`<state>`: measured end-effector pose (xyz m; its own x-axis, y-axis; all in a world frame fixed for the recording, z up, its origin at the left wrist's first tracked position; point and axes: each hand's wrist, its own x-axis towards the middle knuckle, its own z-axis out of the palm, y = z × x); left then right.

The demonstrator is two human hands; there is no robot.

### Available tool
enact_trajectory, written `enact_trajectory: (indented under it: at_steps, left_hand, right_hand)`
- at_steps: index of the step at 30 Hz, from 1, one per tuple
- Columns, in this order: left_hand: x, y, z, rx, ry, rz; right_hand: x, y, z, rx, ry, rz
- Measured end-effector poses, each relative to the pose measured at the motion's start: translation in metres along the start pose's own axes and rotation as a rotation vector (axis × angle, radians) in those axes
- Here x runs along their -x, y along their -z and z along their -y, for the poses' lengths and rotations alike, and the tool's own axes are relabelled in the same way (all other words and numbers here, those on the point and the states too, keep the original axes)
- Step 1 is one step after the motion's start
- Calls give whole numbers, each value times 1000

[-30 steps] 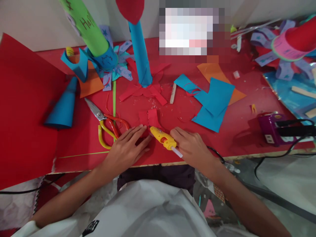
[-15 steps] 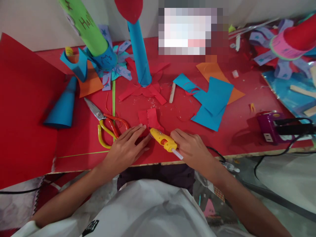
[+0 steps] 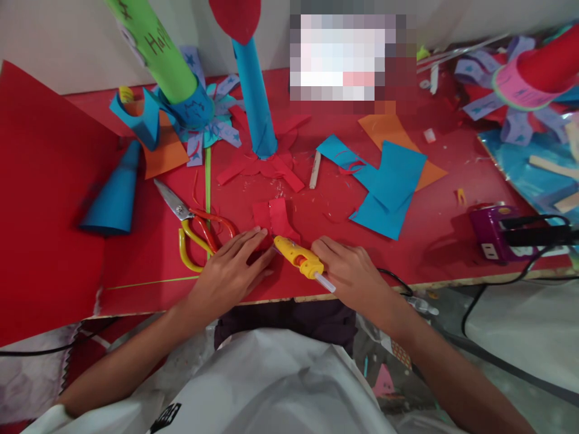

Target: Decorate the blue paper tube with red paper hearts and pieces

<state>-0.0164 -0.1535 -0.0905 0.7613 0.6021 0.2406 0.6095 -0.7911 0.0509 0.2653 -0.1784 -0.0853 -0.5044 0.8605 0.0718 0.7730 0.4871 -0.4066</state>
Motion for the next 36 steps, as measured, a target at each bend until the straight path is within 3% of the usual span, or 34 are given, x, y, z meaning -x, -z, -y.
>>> enact_trajectory:
  at_steps: [12, 17, 21, 25, 27, 29, 30, 32, 34, 36]
  left_hand:
    - [0, 1, 2, -6, -13, 38]
    - [0, 1, 2, -12, -3, 76]
    - [0, 1, 3, -7, -1, 77]
    - [-2, 3, 5, 2, -20, 67]
    - [-3, 4, 6, 0, -32, 61]
    - [-3, 5, 7, -2, -40, 50]
    - [-3, 5, 7, 2, -40, 47]
    - [-3, 4, 7, 21, -36, 55]
    - [-2, 4, 7, 39, -26, 65]
    - [-2, 4, 7, 36, -23, 61]
  right_hand:
    - [11, -1, -11, -206, -102, -96]
    - [30, 4, -32, -16, -206, -206]
    - [55, 10, -64, 205, -279, -320]
    - [69, 31, -85, 270, -385, -141]
    - [63, 45, -79, 272, -437, -207]
    - [46, 55, -64, 246, -423, -432]
    - [34, 56, -54, 226, -417, -483]
    - [8, 51, -33, 160, -357, -405]
    - [-19, 36, -17, 78, -164, -389]
    - [-40, 17, -8, 74, -4, -200]
